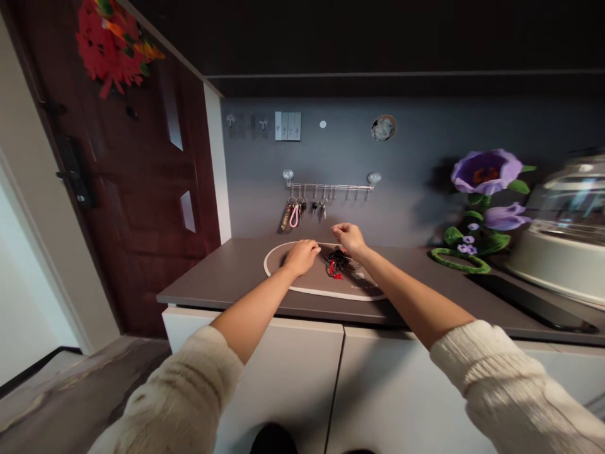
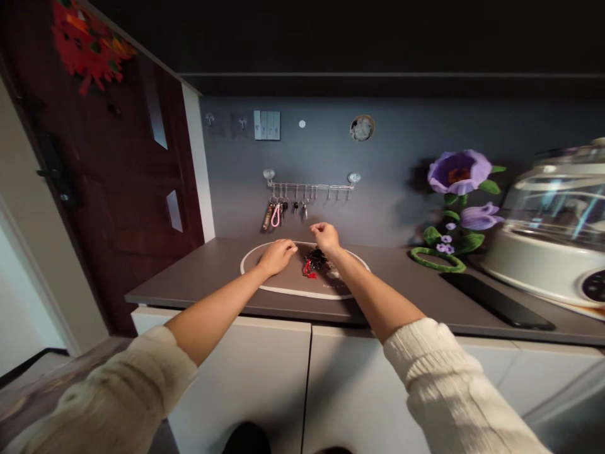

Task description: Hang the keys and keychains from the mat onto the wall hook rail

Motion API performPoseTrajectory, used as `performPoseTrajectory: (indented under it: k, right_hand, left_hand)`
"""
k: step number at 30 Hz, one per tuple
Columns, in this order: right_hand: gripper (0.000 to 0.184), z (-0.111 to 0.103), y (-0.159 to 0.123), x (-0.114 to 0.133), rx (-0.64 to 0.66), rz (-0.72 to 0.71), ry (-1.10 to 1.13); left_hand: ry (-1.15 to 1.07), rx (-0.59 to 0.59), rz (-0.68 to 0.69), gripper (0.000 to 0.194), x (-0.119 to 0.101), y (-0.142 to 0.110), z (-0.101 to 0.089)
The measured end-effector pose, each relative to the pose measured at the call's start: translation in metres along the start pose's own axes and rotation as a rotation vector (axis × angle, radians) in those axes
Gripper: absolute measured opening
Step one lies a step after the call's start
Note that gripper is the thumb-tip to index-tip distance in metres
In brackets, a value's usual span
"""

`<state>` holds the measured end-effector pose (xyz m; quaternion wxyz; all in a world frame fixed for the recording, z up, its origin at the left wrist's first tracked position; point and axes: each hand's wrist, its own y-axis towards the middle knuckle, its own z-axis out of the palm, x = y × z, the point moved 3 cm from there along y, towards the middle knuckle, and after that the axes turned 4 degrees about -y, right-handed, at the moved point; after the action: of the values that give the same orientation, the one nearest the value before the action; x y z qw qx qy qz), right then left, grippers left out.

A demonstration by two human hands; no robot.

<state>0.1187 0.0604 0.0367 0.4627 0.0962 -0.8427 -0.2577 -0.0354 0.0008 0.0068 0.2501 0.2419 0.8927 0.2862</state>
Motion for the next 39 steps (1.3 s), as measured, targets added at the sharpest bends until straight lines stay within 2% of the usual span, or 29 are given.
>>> performPoseTrajectory:
  k: [7,12,23,32,39]
  right_hand:
    - [0.019,-0.014,-0.037,-0.007,0.095,-0.062,-0.027]
    - [0.017,-0.021,-0.056,-0.002,0.134,-0.134,-0.16]
    - [0.016,-0.017,-0.057,-0.001,0.229,-0.252,-0.334]
    - [0.016,-0.017,-0.058,0.0,0.231,-0.253,-0.372]
    - [0.016,-0.016,-0.061,0.0,0.229,-0.242,-0.379]
  left_hand:
    - [-0.013,0.119,0.101,0.017,-0.009,-0.002,0.005]
    - [0.024,0.187,0.12,0.02,-0.012,-0.001,0.01]
    - [0.021,0.254,0.15,0.02,-0.011,0.003,0.017]
    - [0.036,0.185,0.098,0.017,-0.007,0.004,0.016]
    - [0.023,0.113,0.058,0.018,-0.007,0.002,0.008]
